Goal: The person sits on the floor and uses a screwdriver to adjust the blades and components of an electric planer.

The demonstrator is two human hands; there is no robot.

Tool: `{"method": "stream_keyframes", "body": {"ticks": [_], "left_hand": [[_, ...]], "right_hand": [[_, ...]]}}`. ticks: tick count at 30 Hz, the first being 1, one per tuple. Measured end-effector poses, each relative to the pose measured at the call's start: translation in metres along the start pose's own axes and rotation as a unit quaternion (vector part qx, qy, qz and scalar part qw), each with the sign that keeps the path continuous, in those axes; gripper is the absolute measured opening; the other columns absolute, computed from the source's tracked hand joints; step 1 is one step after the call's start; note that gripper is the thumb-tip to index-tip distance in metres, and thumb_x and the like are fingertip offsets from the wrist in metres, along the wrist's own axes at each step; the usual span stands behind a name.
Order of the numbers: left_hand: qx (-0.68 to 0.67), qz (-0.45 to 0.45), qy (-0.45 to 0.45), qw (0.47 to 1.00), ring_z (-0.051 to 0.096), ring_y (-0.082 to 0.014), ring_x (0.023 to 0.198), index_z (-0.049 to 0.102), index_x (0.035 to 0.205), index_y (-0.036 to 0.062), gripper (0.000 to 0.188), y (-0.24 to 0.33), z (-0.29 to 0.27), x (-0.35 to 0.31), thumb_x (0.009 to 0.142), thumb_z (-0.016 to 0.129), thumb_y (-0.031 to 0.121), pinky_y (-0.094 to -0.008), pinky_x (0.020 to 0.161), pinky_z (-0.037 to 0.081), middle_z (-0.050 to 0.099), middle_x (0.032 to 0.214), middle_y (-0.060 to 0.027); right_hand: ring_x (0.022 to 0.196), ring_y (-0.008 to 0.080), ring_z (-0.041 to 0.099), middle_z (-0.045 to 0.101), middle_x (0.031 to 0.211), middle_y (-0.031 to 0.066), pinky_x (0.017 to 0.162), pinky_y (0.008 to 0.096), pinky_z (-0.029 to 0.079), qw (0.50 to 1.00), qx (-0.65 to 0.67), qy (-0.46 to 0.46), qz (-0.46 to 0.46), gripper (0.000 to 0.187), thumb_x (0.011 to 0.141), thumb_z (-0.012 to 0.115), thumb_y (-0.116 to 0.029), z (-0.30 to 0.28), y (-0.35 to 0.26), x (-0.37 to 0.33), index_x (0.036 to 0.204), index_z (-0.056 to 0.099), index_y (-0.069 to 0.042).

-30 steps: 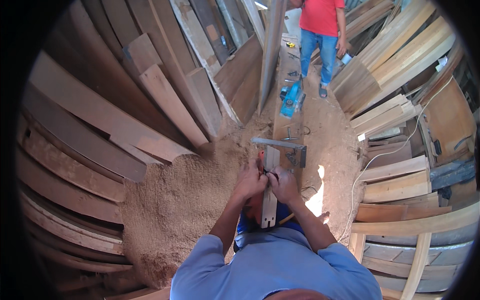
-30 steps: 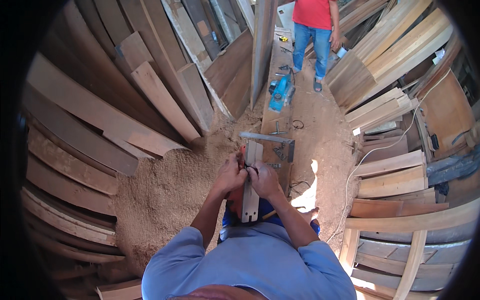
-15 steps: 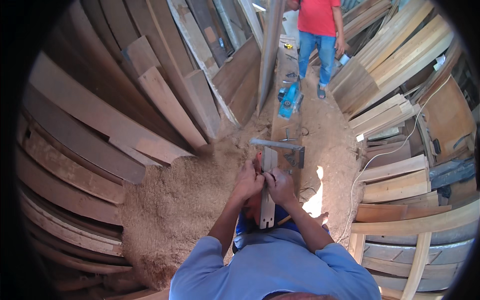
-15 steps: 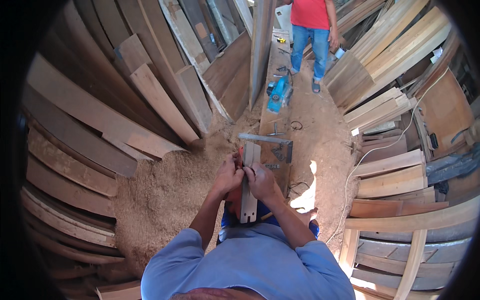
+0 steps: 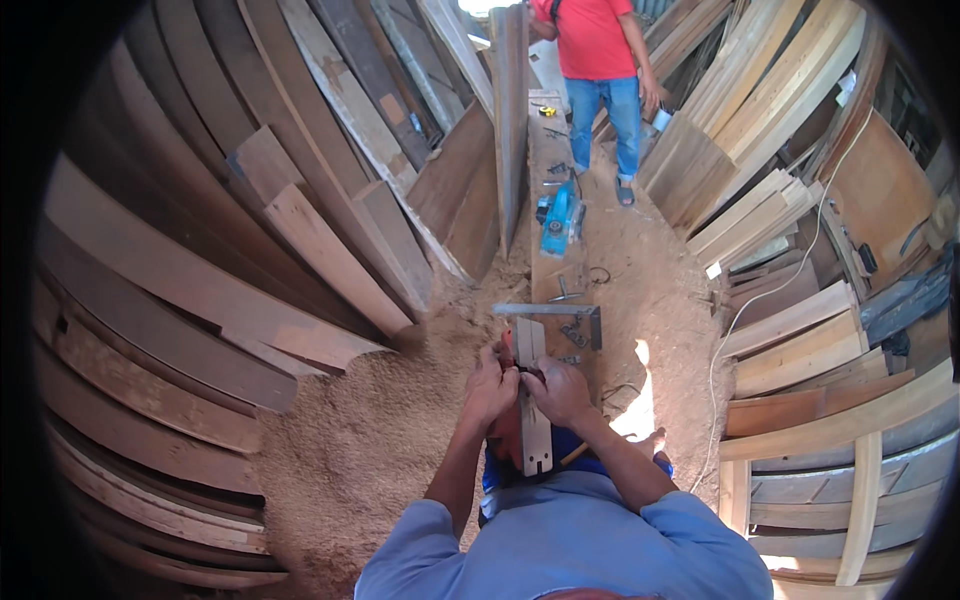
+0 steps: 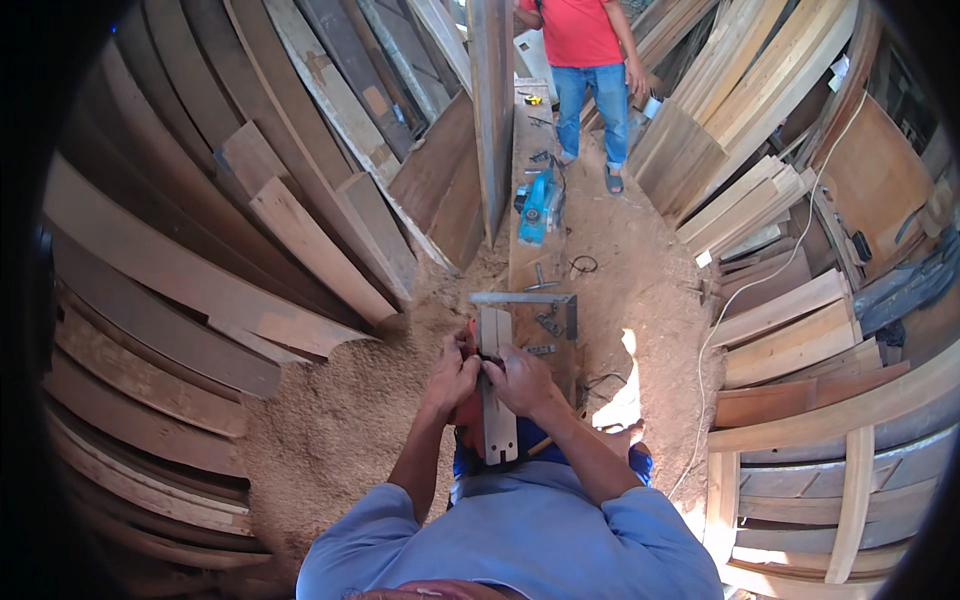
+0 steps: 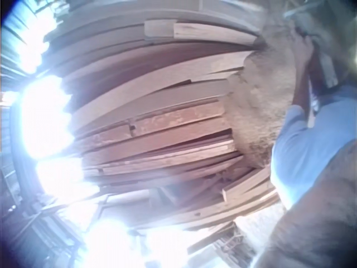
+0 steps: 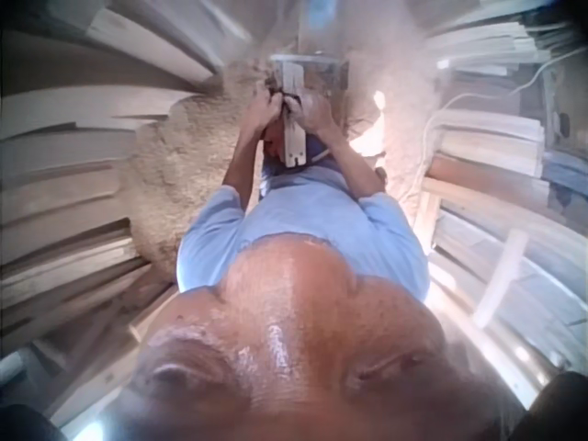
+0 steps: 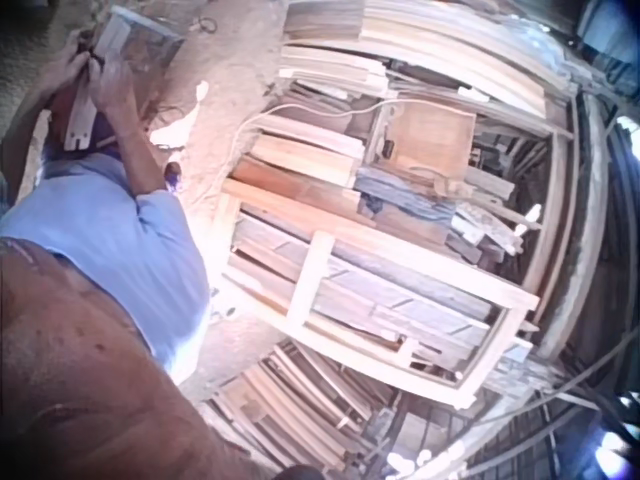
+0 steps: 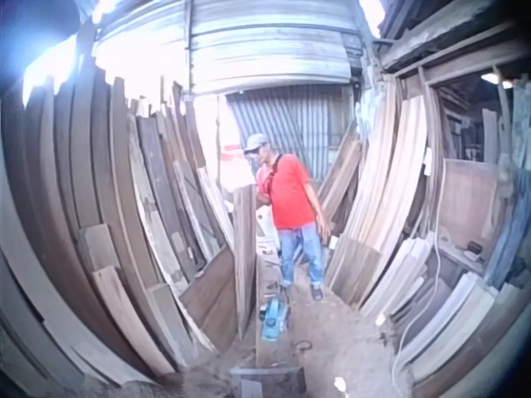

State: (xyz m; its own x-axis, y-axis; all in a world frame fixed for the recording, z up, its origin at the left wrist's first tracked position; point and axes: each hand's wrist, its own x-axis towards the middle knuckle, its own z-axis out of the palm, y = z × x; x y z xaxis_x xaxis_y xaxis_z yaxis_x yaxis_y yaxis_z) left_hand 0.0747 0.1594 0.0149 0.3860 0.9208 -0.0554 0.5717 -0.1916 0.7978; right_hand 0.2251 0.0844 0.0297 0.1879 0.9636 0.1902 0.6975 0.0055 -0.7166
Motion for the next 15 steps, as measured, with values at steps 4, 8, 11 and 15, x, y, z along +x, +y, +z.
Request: {"method": "stream_keyframes", "body": {"ticks": [4,8,11,15], "left_hand": [[-0.032,0.011,0.005,0.999,0.057,-0.0415,0.114,0.041,0.135,-0.0019,0.054,-0.003,0.004,0.002,0.088,0.056,0.020,-0.0452,0.101,0.045,0.060,0.122,-0.0255],[-0.074,0.015,0.004,0.997,0.059,-0.0406,0.114,0.039,0.136,-0.0036,0.053,-0.019,0.009,0.007,0.090,0.054,0.018,-0.0452,0.100,0.046,0.061,0.120,-0.0273],[-0.088,0.011,0.002,0.996,0.060,-0.0398,0.116,0.037,0.137,-0.0039,0.053,-0.029,0.007,0.011,0.093,0.052,0.021,-0.0449,0.100,0.046,0.061,0.121,-0.0284],[-0.071,0.006,-0.011,0.997,0.060,-0.0398,0.116,0.036,0.137,-0.0030,0.052,-0.007,0.002,0.006,0.094,0.051,0.022,-0.0442,0.100,0.046,0.061,0.122,-0.0284]], "right_hand": [[0.082,0.0405,0.064,0.064,0.083,0.0192,0.073,0.0474,0.050,0.997,0.028,0.047,-0.062,0.023,0.092,0.061,-0.026,0.009,0.006,-0.002,0.086,0.061,-0.004],[0.084,0.0401,0.064,0.063,0.085,0.0205,0.074,0.0478,0.051,0.996,-0.013,0.013,-0.086,0.021,0.093,0.061,-0.024,0.003,0.002,0.002,0.090,0.061,-0.003],[0.084,0.0401,0.064,0.063,0.085,0.0214,0.074,0.0478,0.051,0.996,-0.009,0.022,-0.086,0.020,0.093,0.060,-0.022,-0.004,-0.005,0.001,0.089,0.061,-0.003],[0.084,0.0401,0.064,0.063,0.087,0.0219,0.075,0.0472,0.051,0.989,0.002,0.066,-0.129,0.024,0.094,0.058,-0.024,-0.002,0.005,-0.002,0.087,0.060,-0.002]]}}
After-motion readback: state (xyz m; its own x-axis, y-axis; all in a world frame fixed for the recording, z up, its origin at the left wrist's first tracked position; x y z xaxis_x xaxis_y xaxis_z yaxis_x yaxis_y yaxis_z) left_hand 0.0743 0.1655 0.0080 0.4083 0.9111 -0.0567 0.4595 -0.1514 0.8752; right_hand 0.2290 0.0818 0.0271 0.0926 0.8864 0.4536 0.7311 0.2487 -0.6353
